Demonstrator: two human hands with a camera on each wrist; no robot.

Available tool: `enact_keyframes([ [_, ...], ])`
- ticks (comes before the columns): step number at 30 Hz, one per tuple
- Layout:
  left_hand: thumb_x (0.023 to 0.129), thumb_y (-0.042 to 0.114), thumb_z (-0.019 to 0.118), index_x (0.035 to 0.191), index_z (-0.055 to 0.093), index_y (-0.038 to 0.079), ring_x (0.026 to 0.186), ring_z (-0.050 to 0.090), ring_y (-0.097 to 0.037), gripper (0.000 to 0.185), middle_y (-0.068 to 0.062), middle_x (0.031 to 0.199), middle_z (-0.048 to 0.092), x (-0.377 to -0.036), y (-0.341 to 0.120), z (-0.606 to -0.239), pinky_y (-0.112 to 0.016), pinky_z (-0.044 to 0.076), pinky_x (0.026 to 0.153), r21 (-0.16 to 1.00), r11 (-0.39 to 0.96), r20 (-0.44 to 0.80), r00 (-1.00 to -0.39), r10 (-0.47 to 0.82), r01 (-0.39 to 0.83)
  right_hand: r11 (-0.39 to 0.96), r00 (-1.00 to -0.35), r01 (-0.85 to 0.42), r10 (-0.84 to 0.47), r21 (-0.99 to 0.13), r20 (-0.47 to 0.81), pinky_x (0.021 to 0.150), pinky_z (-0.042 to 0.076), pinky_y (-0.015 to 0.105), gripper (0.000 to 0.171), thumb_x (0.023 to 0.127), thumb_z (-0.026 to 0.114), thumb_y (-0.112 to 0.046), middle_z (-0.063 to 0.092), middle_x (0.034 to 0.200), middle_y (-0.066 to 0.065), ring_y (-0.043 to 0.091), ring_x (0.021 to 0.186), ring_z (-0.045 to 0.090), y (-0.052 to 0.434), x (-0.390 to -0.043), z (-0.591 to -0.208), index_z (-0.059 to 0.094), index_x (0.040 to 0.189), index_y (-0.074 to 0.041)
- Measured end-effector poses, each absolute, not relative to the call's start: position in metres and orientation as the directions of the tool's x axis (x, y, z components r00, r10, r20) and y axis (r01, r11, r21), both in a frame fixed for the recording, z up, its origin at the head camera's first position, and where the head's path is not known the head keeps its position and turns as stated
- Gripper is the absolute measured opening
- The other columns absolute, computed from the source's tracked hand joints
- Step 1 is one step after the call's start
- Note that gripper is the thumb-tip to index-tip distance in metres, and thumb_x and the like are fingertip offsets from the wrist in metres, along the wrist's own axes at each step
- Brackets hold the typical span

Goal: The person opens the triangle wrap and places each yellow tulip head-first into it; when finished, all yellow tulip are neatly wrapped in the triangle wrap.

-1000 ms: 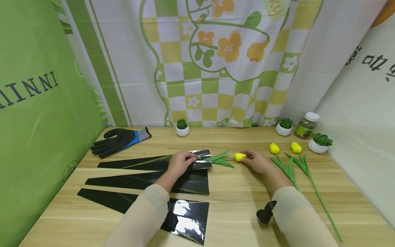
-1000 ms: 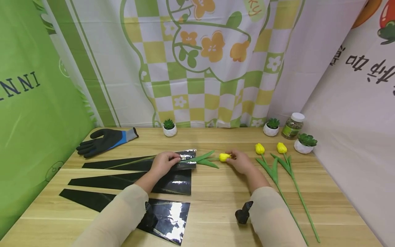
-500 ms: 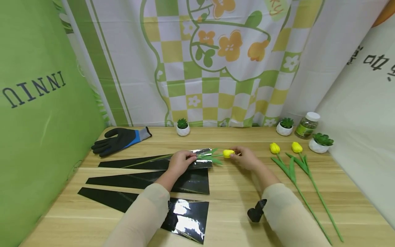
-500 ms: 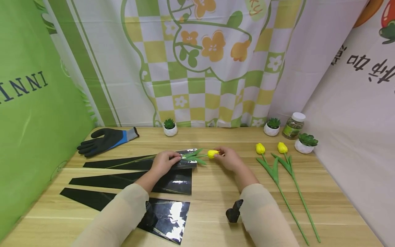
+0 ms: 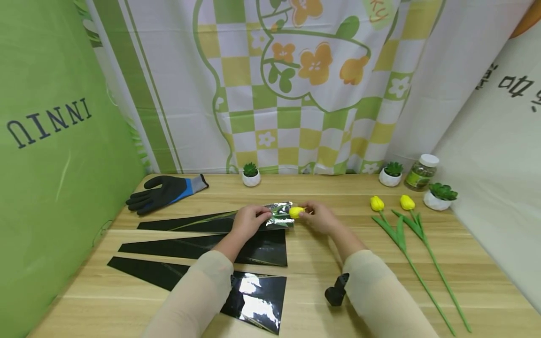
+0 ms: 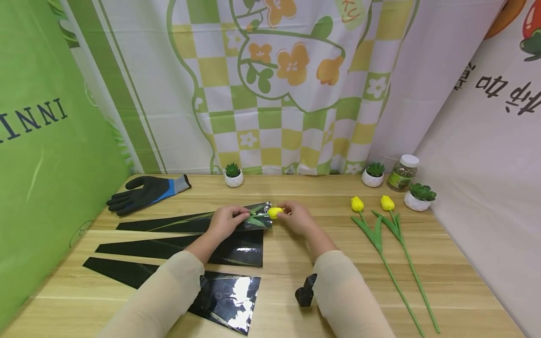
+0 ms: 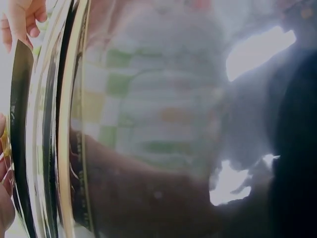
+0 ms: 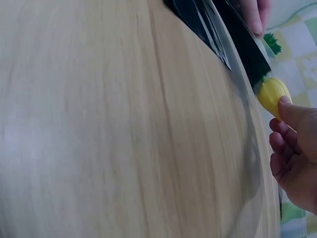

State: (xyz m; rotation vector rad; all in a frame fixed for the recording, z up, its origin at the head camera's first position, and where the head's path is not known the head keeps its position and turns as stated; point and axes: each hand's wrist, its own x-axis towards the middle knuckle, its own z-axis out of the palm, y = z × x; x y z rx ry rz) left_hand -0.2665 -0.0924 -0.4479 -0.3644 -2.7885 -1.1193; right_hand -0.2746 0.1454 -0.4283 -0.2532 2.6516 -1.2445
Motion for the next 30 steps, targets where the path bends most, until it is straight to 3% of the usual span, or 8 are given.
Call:
enact_keyframes([
  [6, 0.093, 0.028, 0.068, 0.106, 0.077, 0.016, 0.108, 0.068, -0.026, 0.02, -0.004, 0.113, 0.073, -0.267, -0.09, -0.446, -0.044, 0.054, 0.094, 0.674, 0.691, 0.188, -0.966, 0.179, 0.26, 0.613, -0.963, -0.092, -0.255, -0.784, -0.087, 0.066, 0.049, 0.023, 0.032, 0.097, 0.059, -0.012, 0.064, 0.107, 0.016, 0.018, 0.083, 0.057, 0.133, -0.274, -0.429, 0.061, 0.127, -0.002],
  [11, 0.092, 0.028, 0.069, 0.104, 0.077, 0.015, 0.106, 0.068, -0.025, 0.02, -0.004, 0.111, 0.074, -0.268, -0.089, -0.447, -0.043, 0.054, 0.094, 0.669, 0.696, 0.196, -0.965, 0.173, 0.26, 0.633, -0.964, -0.12, -0.258, -0.765, -0.063, 0.087, 0.052, 0.038, 0.03, 0.097, 0.059, -0.011, 0.067, 0.113, 0.018, 0.027, 0.102, 0.061, 0.125, -0.274, -0.429, 0.063, 0.125, -0.001],
  [14, 0.092, 0.027, 0.069, 0.104, 0.077, 0.015, 0.105, 0.069, -0.025, 0.019, -0.004, 0.11, 0.075, -0.269, -0.089, -0.447, -0.043, 0.054, 0.093, 0.668, 0.694, 0.206, -0.963, 0.174, 0.268, 0.63, -0.964, -0.125, -0.261, -0.766, -0.057, 0.093, 0.05, 0.042, 0.028, 0.097, 0.059, -0.011, 0.068, 0.112, 0.018, 0.029, 0.105, 0.061, 0.121, -0.276, -0.431, 0.065, 0.122, 0.0],
  [21, 0.093, 0.029, 0.068, 0.105, 0.077, 0.016, 0.107, 0.068, -0.024, 0.02, -0.003, 0.11, 0.074, -0.268, -0.089, -0.444, -0.043, 0.053, 0.095, 0.666, 0.702, 0.184, -0.968, 0.173, 0.252, 0.638, -0.957, -0.171, -0.288, -0.751, -0.026, 0.091, 0.052, 0.04, 0.024, 0.094, 0.064, -0.011, 0.072, 0.105, 0.015, 0.027, 0.1, 0.064, 0.115, -0.276, -0.434, 0.07, 0.116, -0.002],
  [26, 0.093, 0.028, 0.067, 0.104, 0.077, 0.016, 0.108, 0.067, -0.025, 0.019, -0.003, 0.111, 0.074, -0.267, -0.089, -0.444, -0.043, 0.053, 0.096, 0.663, 0.705, 0.181, -0.968, 0.175, 0.251, 0.653, -0.964, -0.156, -0.264, -0.742, -0.03, 0.077, 0.048, 0.031, 0.016, 0.092, 0.067, -0.017, 0.068, 0.086, 0.009, 0.02, 0.084, 0.058, 0.114, -0.277, -0.441, 0.07, 0.092, -0.001],
  [30, 0.093, 0.027, 0.068, 0.102, 0.078, 0.016, 0.107, 0.067, -0.025, 0.018, -0.004, 0.11, 0.074, -0.266, -0.09, -0.446, -0.044, 0.053, 0.095, 0.66, 0.71, 0.179, -0.969, 0.168, 0.245, 0.657, -0.966, -0.153, -0.258, -0.738, -0.029, 0.07, 0.043, 0.027, 0.02, 0.091, 0.07, -0.021, 0.063, 0.081, 0.005, 0.017, 0.078, 0.054, 0.11, -0.278, -0.447, 0.073, 0.097, -0.003],
])
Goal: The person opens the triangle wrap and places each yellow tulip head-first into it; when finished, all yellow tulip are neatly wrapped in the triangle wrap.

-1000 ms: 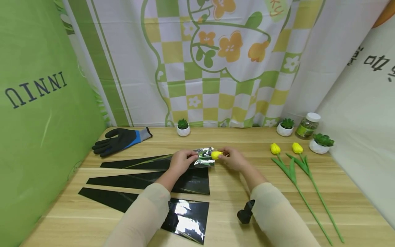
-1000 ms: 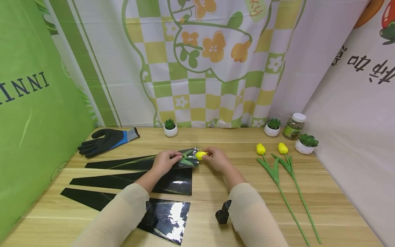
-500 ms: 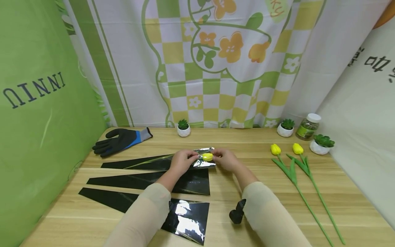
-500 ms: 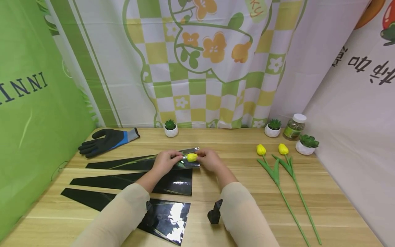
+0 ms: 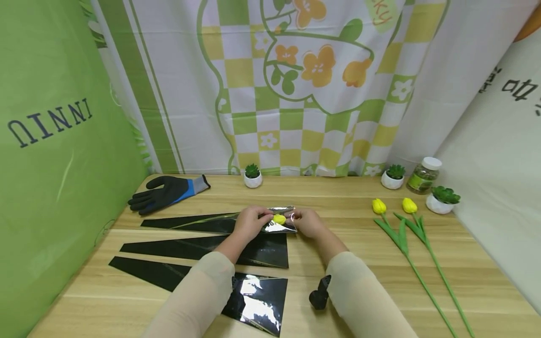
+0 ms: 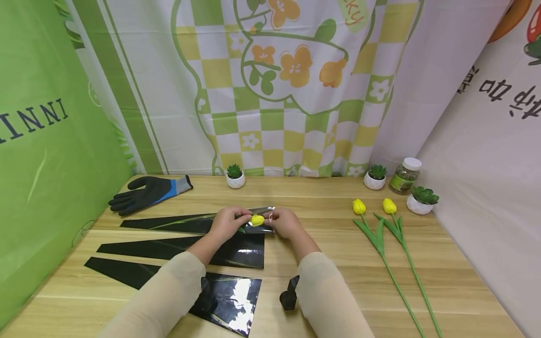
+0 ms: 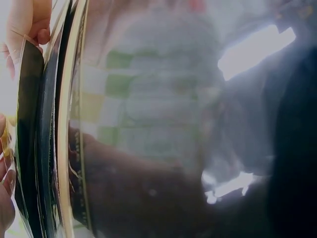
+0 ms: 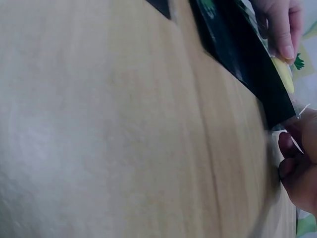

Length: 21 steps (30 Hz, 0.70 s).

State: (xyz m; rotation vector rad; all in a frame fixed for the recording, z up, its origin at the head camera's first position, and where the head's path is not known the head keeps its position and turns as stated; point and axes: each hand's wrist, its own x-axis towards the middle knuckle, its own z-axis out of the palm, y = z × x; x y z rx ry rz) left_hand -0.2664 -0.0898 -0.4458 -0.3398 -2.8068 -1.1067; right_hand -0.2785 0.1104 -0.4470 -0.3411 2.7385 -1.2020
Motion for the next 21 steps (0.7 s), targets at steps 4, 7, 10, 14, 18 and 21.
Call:
enact_keyframes([
  [4, 0.092, 0.027, 0.069, 0.102, 0.078, 0.016, 0.107, 0.068, -0.025, 0.017, -0.004, 0.11, 0.074, -0.2666, -0.0898, -0.447, -0.043, 0.053, 0.094, 0.648, 0.718, 0.187, -0.967, 0.172, 0.253, 0.683, -0.969, -0.164, -0.246, -0.711, -0.013, 0.071, 0.045, 0.029, 0.025, 0.09, 0.071, -0.025, 0.065, 0.085, 0.006, 0.019, 0.08, 0.056, 0.106, -0.2775, -0.449, 0.075, 0.108, -0.008],
  [7, 0.092, 0.027, 0.069, 0.103, 0.078, 0.016, 0.106, 0.068, -0.025, 0.018, -0.004, 0.11, 0.074, -0.2665, -0.09, -0.4467, -0.043, 0.053, 0.094, 0.643, 0.72, 0.185, -0.965, 0.184, 0.261, 0.687, -0.975, -0.134, -0.219, -0.714, -0.027, 0.079, 0.049, 0.035, 0.026, 0.09, 0.071, -0.026, 0.07, 0.092, 0.007, 0.02, 0.087, 0.06, 0.1038, -0.2764, -0.4484, 0.075, 0.109, -0.009],
  [10, 0.092, 0.026, 0.069, 0.104, 0.077, 0.015, 0.107, 0.067, -0.025, 0.018, -0.004, 0.111, 0.073, -0.2661, -0.0906, -0.4459, -0.043, 0.053, 0.094, 0.647, 0.717, 0.169, -0.966, 0.197, 0.26, 0.673, -0.979, -0.099, -0.198, -0.733, -0.05, 0.09, 0.051, 0.04, 0.027, 0.091, 0.071, -0.026, 0.073, 0.101, 0.008, 0.022, 0.097, 0.064, 0.1031, -0.2754, -0.4477, 0.074, 0.111, -0.008],
  [14, 0.091, 0.025, 0.07, 0.106, 0.077, 0.014, 0.106, 0.067, -0.024, 0.019, -0.005, 0.111, 0.073, -0.2658, -0.0919, -0.4461, -0.042, 0.053, 0.094, 0.647, 0.711, 0.16, -0.961, 0.227, 0.275, 0.662, -0.979, -0.093, -0.198, -0.744, -0.055, 0.093, 0.051, 0.042, 0.027, 0.091, 0.07, -0.025, 0.073, 0.107, 0.009, 0.024, 0.102, 0.064, 0.1041, -0.2747, -0.4474, 0.073, 0.112, -0.008],
  [18, 0.089, 0.023, 0.072, 0.107, 0.076, 0.014, 0.098, 0.066, -0.021, 0.021, -0.005, 0.107, 0.073, -0.2666, -0.0931, -0.4472, -0.038, 0.054, 0.087, 0.644, 0.71, 0.148, -0.957, 0.25, 0.285, 0.659, -0.979, -0.089, -0.198, -0.747, -0.058, 0.086, 0.051, 0.038, 0.023, 0.09, 0.072, -0.024, 0.071, 0.099, 0.009, 0.022, 0.094, 0.062, 0.1058, -0.2749, -0.447, 0.073, 0.103, -0.006],
  [21, 0.089, 0.023, 0.072, 0.108, 0.075, 0.013, 0.093, 0.065, -0.019, 0.022, -0.005, 0.105, 0.072, -0.2676, -0.0939, -0.447, -0.037, 0.054, 0.084, 0.644, 0.711, 0.129, -0.956, 0.262, 0.282, 0.66, -0.977, -0.095, -0.205, -0.745, -0.057, 0.083, 0.05, 0.036, 0.022, 0.09, 0.071, -0.022, 0.069, 0.095, 0.01, 0.021, 0.09, 0.061, 0.1089, -0.2743, -0.4459, 0.072, 0.103, -0.005],
])
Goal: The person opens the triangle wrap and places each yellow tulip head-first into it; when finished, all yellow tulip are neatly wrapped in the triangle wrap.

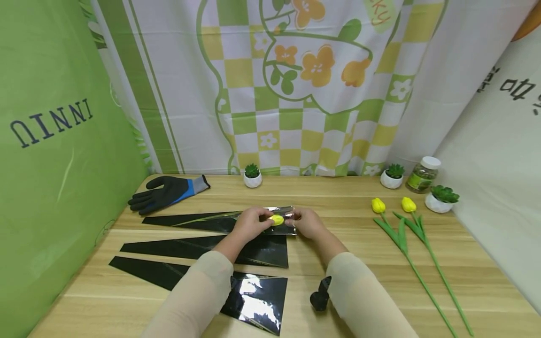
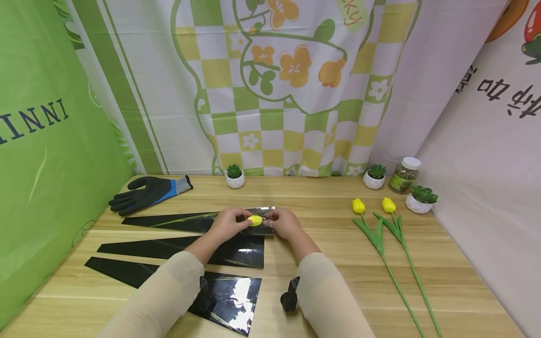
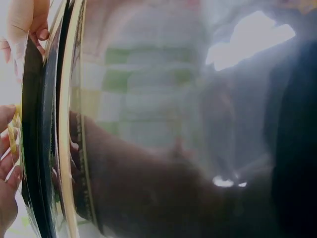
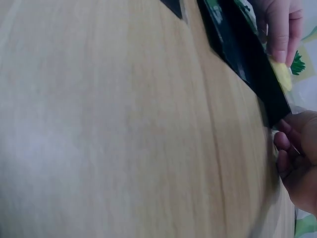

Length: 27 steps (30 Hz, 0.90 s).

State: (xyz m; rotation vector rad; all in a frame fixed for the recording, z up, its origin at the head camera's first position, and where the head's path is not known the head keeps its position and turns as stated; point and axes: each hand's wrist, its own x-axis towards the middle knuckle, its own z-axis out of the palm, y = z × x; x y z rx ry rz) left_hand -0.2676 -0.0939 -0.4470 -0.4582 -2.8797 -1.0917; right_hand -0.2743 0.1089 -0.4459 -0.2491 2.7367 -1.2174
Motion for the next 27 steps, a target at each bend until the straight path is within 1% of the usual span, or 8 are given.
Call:
enact_keyframes([
  [3, 0.09, 0.024, 0.071, 0.108, 0.075, 0.013, 0.092, 0.065, -0.018, 0.022, -0.005, 0.105, 0.072, -0.269, -0.094, -0.446, -0.036, 0.054, 0.083, 0.634, 0.713, 0.126, -0.949, 0.288, 0.3, 0.663, -0.977, -0.106, -0.209, -0.742, -0.048, 0.088, 0.051, 0.039, 0.023, 0.091, 0.069, -0.018, 0.071, 0.101, 0.011, 0.023, 0.094, 0.063, 0.116, -0.271, -0.443, 0.071, 0.11, -0.004],
  [6, 0.091, 0.025, 0.07, 0.106, 0.075, 0.012, 0.092, 0.066, -0.018, 0.021, -0.005, 0.104, 0.072, -0.27, -0.093, -0.443, -0.035, 0.055, 0.081, 0.589, 0.731, 0.157, -0.936, 0.316, 0.346, 0.668, -0.978, -0.105, -0.206, -0.737, -0.047, 0.091, 0.052, 0.041, 0.026, 0.093, 0.066, -0.015, 0.07, 0.107, 0.013, 0.025, 0.098, 0.063, 0.127, -0.266, -0.44, 0.07, 0.115, -0.003],
  [9, 0.092, 0.025, 0.069, 0.108, 0.075, 0.012, 0.096, 0.067, -0.02, 0.022, -0.005, 0.108, 0.072, -0.272, -0.093, -0.441, -0.037, 0.055, 0.084, 0.576, 0.745, 0.142, -0.939, 0.314, 0.337, 0.657, -0.977, -0.101, -0.206, -0.747, -0.049, 0.087, 0.053, 0.038, 0.028, 0.094, 0.064, -0.014, 0.068, 0.109, 0.015, 0.025, 0.098, 0.062, 0.142, -0.259, -0.437, 0.066, 0.119, -0.001],
  [13, 0.094, 0.026, 0.067, 0.114, 0.073, 0.014, 0.105, 0.066, -0.023, 0.025, -0.005, 0.116, 0.071, -0.279, -0.093, -0.443, -0.042, 0.054, 0.089, 0.575, 0.769, 0.084, -0.955, 0.283, 0.279, 0.629, -0.978, -0.089, -0.203, -0.773, -0.053, 0.079, 0.052, 0.031, 0.031, 0.096, 0.061, -0.013, 0.066, 0.111, 0.019, 0.026, 0.097, 0.061, 0.167, -0.248, -0.434, 0.062, 0.123, 0.003],
  [16, 0.094, 0.027, 0.067, 0.117, 0.072, 0.015, 0.107, 0.066, -0.023, 0.026, -0.004, 0.12, 0.069, -0.282, -0.091, -0.442, -0.042, 0.054, 0.09, 0.562, 0.788, 0.062, -0.962, 0.265, 0.253, 0.635, -0.982, -0.072, -0.178, -0.769, -0.055, 0.078, 0.051, 0.03, 0.032, 0.096, 0.061, -0.014, 0.065, 0.112, 0.019, 0.027, 0.099, 0.061, 0.187, -0.238, -0.432, 0.062, 0.124, 0.002],
  [21, 0.095, 0.027, 0.065, 0.118, 0.071, 0.016, 0.105, 0.066, -0.023, 0.026, -0.005, 0.121, 0.069, -0.287, -0.087, -0.439, -0.041, 0.055, 0.086, 0.562, 0.793, 0.052, -0.967, 0.251, 0.236, 0.666, -0.99, -0.051, -0.133, -0.744, -0.051, 0.081, 0.05, 0.033, 0.035, 0.097, 0.06, -0.016, 0.065, 0.113, 0.018, 0.028, 0.102, 0.06, 0.216, -0.219, -0.427, 0.06, 0.127, 0.002],
  [24, 0.095, 0.027, 0.065, 0.118, 0.071, 0.016, 0.101, 0.066, -0.022, 0.026, -0.004, 0.119, 0.07, -0.29, -0.086, -0.438, -0.039, 0.055, 0.083, 0.567, 0.792, 0.057, -0.969, 0.239, 0.228, 0.683, -0.992, -0.032, -0.113, -0.73, -0.063, 0.082, 0.052, 0.036, 0.037, 0.098, 0.059, -0.018, 0.065, 0.115, 0.018, 0.028, 0.104, 0.06, 0.23, -0.208, -0.422, 0.059, 0.129, 0.001],
  [27, 0.095, 0.027, 0.066, 0.118, 0.071, 0.015, 0.101, 0.067, -0.022, 0.027, -0.004, 0.119, 0.07, -0.294, -0.086, -0.438, -0.039, 0.055, 0.082, 0.569, 0.793, 0.066, -0.973, 0.222, 0.219, 0.71, -0.993, -0.029, -0.103, -0.703, -0.062, 0.083, 0.054, 0.04, 0.038, 0.098, 0.06, -0.02, 0.065, 0.117, 0.018, 0.03, 0.105, 0.061, 0.242, -0.195, -0.416, 0.059, 0.129, 0.0],
])
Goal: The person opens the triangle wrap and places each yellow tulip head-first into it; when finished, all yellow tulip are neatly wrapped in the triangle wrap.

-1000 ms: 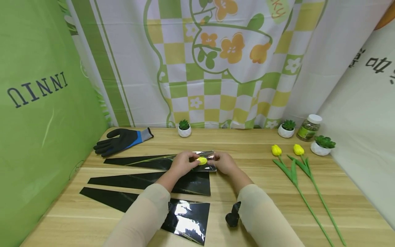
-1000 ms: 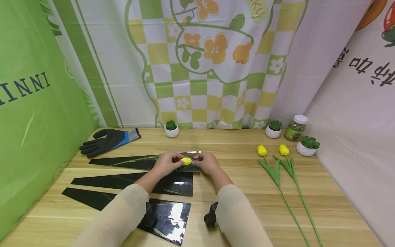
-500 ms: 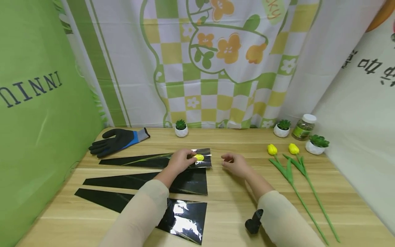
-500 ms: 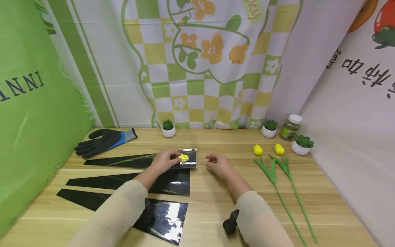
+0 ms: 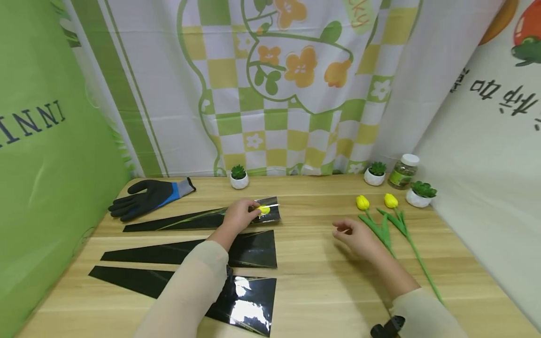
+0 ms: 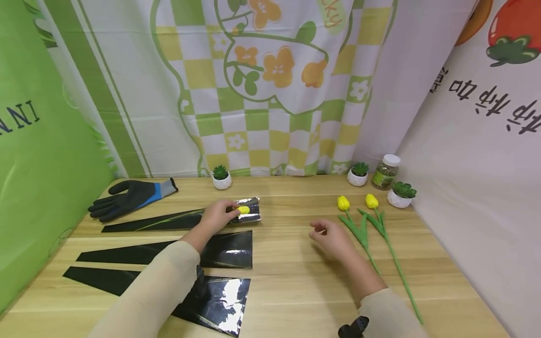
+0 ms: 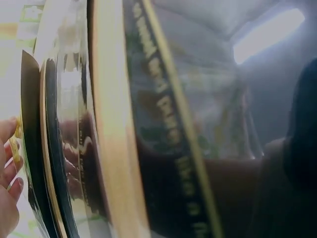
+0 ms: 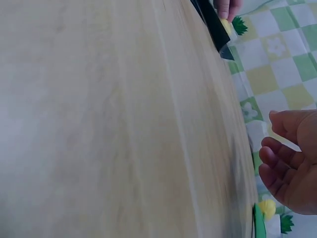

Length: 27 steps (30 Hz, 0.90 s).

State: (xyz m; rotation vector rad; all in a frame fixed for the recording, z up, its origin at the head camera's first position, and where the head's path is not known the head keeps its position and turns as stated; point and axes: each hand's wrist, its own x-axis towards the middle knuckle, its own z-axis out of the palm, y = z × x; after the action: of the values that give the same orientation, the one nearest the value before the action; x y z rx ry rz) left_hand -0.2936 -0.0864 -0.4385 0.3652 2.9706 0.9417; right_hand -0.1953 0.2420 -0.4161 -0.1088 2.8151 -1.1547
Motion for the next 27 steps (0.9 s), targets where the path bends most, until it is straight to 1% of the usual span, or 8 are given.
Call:
enact_keyframes([
  [3, 0.095, 0.027, 0.066, 0.118, 0.071, 0.015, 0.103, 0.066, -0.023, 0.027, -0.005, 0.12, 0.07, -0.295, -0.089, -0.438, -0.04, 0.055, 0.084, 0.563, 0.801, 0.071, -0.977, 0.201, 0.205, 0.735, -0.994, -0.028, -0.094, -0.677, -0.061, 0.083, 0.055, 0.042, 0.039, 0.097, 0.06, -0.021, 0.065, 0.118, 0.019, 0.032, 0.106, 0.061, 0.251, -0.184, -0.412, 0.059, 0.13, 0.0],
  [9, 0.094, 0.027, 0.066, 0.117, 0.072, 0.015, 0.103, 0.067, -0.024, 0.027, -0.005, 0.12, 0.07, -0.299, -0.09, -0.435, -0.042, 0.055, 0.085, 0.534, 0.824, 0.085, -0.982, 0.17, 0.189, 0.775, -0.996, 0.026, -0.036, -0.631, -0.085, 0.076, 0.056, 0.039, 0.044, 0.097, 0.06, -0.024, 0.061, 0.124, 0.025, 0.036, 0.107, 0.062, 0.275, -0.163, -0.407, 0.056, 0.132, 0.002],
  [11, 0.094, 0.027, 0.066, 0.117, 0.072, 0.015, 0.101, 0.067, -0.024, 0.027, -0.005, 0.119, 0.071, -0.301, -0.091, -0.436, -0.042, 0.055, 0.084, 0.52, 0.833, 0.097, -0.982, 0.164, 0.19, 0.801, -0.996, 0.043, -0.01, -0.597, -0.086, 0.075, 0.056, 0.04, 0.046, 0.097, 0.061, -0.026, 0.061, 0.124, 0.027, 0.038, 0.106, 0.062, 0.284, -0.158, -0.407, 0.056, 0.132, 0.003],
  [14, 0.094, 0.028, 0.066, 0.116, 0.072, 0.015, 0.101, 0.068, -0.024, 0.026, -0.004, 0.117, 0.072, -0.303, -0.091, -0.436, -0.042, 0.055, 0.085, 0.483, 0.854, 0.118, -0.981, 0.154, 0.192, 0.821, -0.996, 0.067, 0.02, -0.567, -0.088, 0.081, 0.056, 0.046, 0.048, 0.097, 0.061, -0.027, 0.058, 0.127, 0.03, 0.044, 0.11, 0.059, 0.299, -0.153, -0.409, 0.055, 0.133, 0.004],
  [17, 0.094, 0.028, 0.066, 0.115, 0.073, 0.015, 0.104, 0.068, -0.025, 0.026, -0.004, 0.117, 0.072, -0.304, -0.091, -0.437, -0.043, 0.055, 0.088, 0.446, 0.875, 0.139, -0.98, 0.139, 0.187, 0.831, -0.994, 0.092, 0.049, -0.548, -0.094, 0.084, 0.053, 0.054, 0.05, 0.095, 0.061, -0.028, 0.057, 0.126, 0.033, 0.05, 0.113, 0.056, 0.312, -0.15, -0.412, 0.053, 0.132, 0.006],
  [20, 0.095, 0.028, 0.065, 0.116, 0.072, 0.015, 0.107, 0.067, -0.027, 0.026, -0.005, 0.118, 0.071, -0.304, -0.091, -0.438, -0.045, 0.053, 0.091, 0.433, 0.885, 0.146, -0.982, 0.116, 0.169, 0.838, -0.991, 0.126, 0.083, -0.532, -0.103, 0.085, 0.05, 0.058, 0.052, 0.093, 0.063, -0.027, 0.057, 0.124, 0.036, 0.054, 0.112, 0.054, 0.323, -0.147, -0.415, 0.053, 0.131, 0.008],
  [23, 0.096, 0.028, 0.064, 0.117, 0.072, 0.015, 0.108, 0.066, -0.028, 0.027, -0.007, 0.119, 0.07, -0.304, -0.092, -0.438, -0.046, 0.053, 0.092, 0.443, 0.885, 0.142, -0.985, 0.093, 0.147, 0.844, -0.987, 0.15, 0.1, -0.516, -0.123, 0.084, 0.05, 0.059, 0.055, 0.092, 0.064, -0.028, 0.057, 0.122, 0.038, 0.054, 0.11, 0.054, 0.33, -0.146, -0.417, 0.051, 0.131, 0.009],
  [27, 0.096, 0.027, 0.064, 0.118, 0.072, 0.014, 0.107, 0.066, -0.029, 0.027, -0.008, 0.119, 0.07, -0.302, -0.093, -0.437, -0.046, 0.054, 0.091, 0.463, 0.875, 0.144, -0.986, 0.081, 0.14, 0.853, -0.984, 0.162, 0.104, -0.497, -0.143, 0.082, 0.051, 0.056, 0.057, 0.091, 0.065, -0.026, 0.06, 0.115, 0.035, 0.051, 0.105, 0.058, 0.335, -0.146, -0.417, 0.049, 0.131, 0.012],
])
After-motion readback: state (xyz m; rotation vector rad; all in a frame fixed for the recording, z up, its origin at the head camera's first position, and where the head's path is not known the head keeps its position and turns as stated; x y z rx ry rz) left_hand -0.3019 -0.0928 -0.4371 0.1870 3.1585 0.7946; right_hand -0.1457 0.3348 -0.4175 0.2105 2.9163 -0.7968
